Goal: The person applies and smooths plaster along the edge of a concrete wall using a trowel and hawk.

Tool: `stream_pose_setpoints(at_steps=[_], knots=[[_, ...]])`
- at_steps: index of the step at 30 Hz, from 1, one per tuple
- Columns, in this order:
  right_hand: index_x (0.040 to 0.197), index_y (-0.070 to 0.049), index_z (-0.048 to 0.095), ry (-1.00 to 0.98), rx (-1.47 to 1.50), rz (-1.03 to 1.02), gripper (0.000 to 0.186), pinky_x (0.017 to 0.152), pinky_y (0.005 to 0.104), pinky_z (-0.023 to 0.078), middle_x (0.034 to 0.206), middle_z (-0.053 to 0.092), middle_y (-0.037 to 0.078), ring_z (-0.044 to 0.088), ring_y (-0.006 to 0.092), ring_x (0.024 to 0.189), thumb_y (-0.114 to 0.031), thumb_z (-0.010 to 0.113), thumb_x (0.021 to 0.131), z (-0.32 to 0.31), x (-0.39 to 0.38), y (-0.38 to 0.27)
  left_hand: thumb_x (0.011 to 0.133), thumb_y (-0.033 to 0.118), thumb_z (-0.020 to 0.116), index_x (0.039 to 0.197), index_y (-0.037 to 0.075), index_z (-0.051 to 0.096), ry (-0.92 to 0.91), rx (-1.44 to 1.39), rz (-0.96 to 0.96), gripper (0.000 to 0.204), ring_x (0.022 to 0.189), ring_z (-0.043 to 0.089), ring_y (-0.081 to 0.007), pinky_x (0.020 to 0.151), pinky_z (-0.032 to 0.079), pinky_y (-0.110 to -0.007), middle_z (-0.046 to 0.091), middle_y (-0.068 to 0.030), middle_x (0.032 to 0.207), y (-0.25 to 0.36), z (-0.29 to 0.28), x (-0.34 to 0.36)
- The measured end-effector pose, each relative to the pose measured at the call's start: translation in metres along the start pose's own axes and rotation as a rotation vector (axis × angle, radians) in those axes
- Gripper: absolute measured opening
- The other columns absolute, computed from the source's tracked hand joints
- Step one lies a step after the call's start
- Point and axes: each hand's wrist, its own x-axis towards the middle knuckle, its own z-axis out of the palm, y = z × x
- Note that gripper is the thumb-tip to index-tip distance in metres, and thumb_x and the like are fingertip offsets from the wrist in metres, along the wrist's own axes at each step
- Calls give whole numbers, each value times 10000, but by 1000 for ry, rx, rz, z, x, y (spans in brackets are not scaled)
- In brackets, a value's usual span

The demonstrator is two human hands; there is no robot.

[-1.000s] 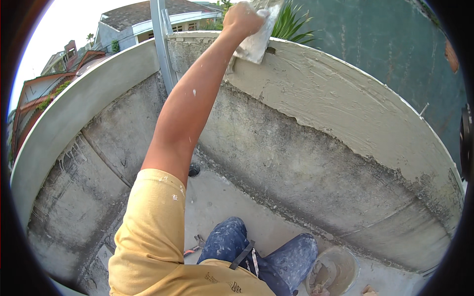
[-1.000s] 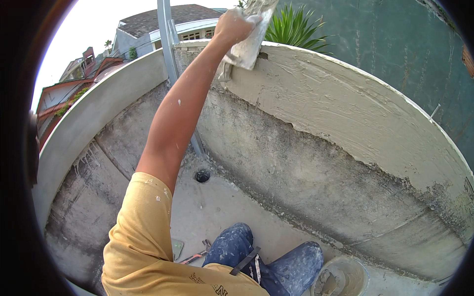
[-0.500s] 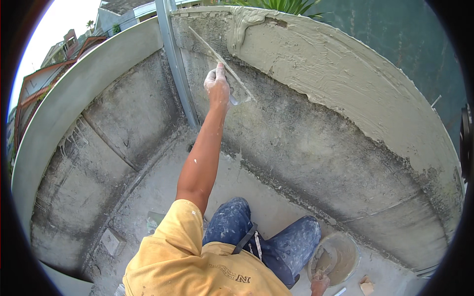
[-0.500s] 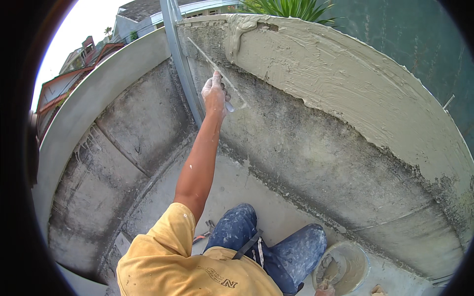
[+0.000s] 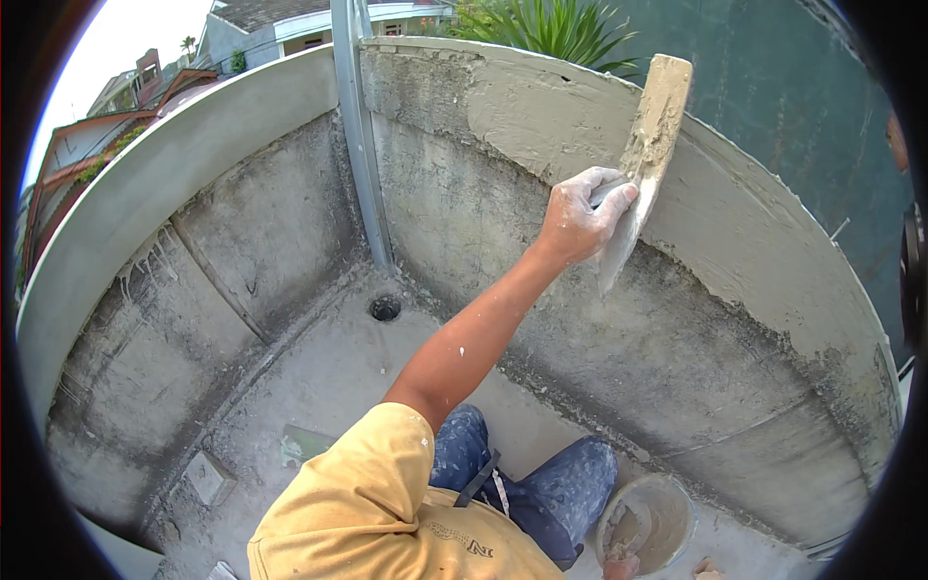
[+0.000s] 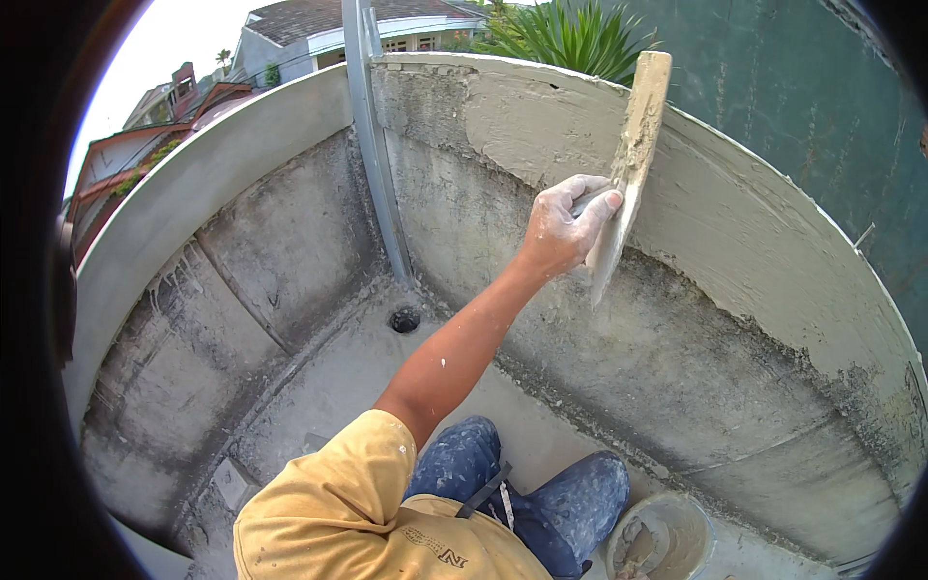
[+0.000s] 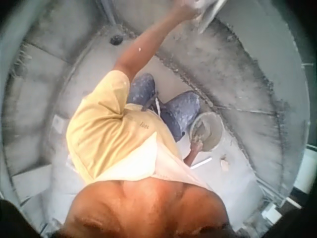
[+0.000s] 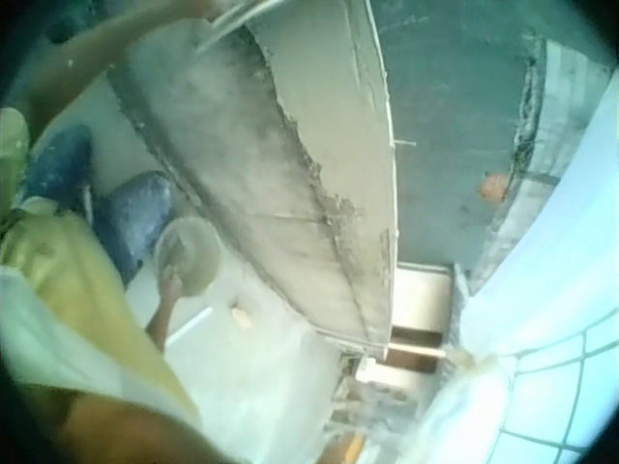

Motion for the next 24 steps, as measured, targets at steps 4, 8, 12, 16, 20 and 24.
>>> stream_pose_setpoints(at_steps=[4, 8, 12, 16, 20, 24], knots=[[923, 12, 710, -81, 8, 13, 657, 825, 531, 473, 895, 661, 296, 620, 468, 914, -598, 466, 902, 49, 12, 71, 906, 227, 653, 1020, -49, 667, 237, 93, -9, 299, 795, 676, -190, 719, 536, -293, 707, -142, 887, -27, -57, 18], [917, 8, 710, -14, 45, -50, 651, 818, 531, 472, 898, 663, 288, 620, 465, 908, -595, 466, 904, 59, 21, 76, 902, 249, 654, 967, -25, 686, 487, 369, 50, 283, 755, 677, -188, 649, 528, -326, 708, -141, 835, -62, -176, 75], [913, 8, 711, 2, -41, -92, 639, 807, 532, 472, 898, 664, 285, 622, 463, 894, -584, 467, 909, 32, 9, 40, 877, 287, 674, 961, -8, 686, 443, 586, 49, 307, 708, 686, -234, 656, 526, -347, 708, -178, 807, -66, -184, 97], [933, 3, 708, 8, -91, -72, 612, 791, 535, 471, 894, 663, 285, 622, 459, 886, -566, 484, 909, 34, 7, 44, 864, 284, 689, 1021, -11, 683, 96, 478, 223, 335, 820, 714, -289, 731, 552, -357, 708, -216, 900, -44, -101, 46], [929, -3, 707, -17, -187, -92, 615, 791, 532, 475, 892, 663, 280, 624, 457, 886, -573, 479, 908, 69, 26, 109, 878, 275, 676, 981, -18, 693, 191, 308, 63, 311, 796, 705, -244, 707, 547, -334, 716, -171, 851, -56, -113, 48], [905, -3, 707, -53, -132, -24, 615, 788, 527, 479, 894, 669, 269, 626, 453, 880, -570, 470, 913, 55, 22, 76, 917, 278, 646, 932, -22, 693, 440, 394, -37, 304, 686, 645, -154, 600, 504, -298, 697, -108, 781, -78, -229, 107]])
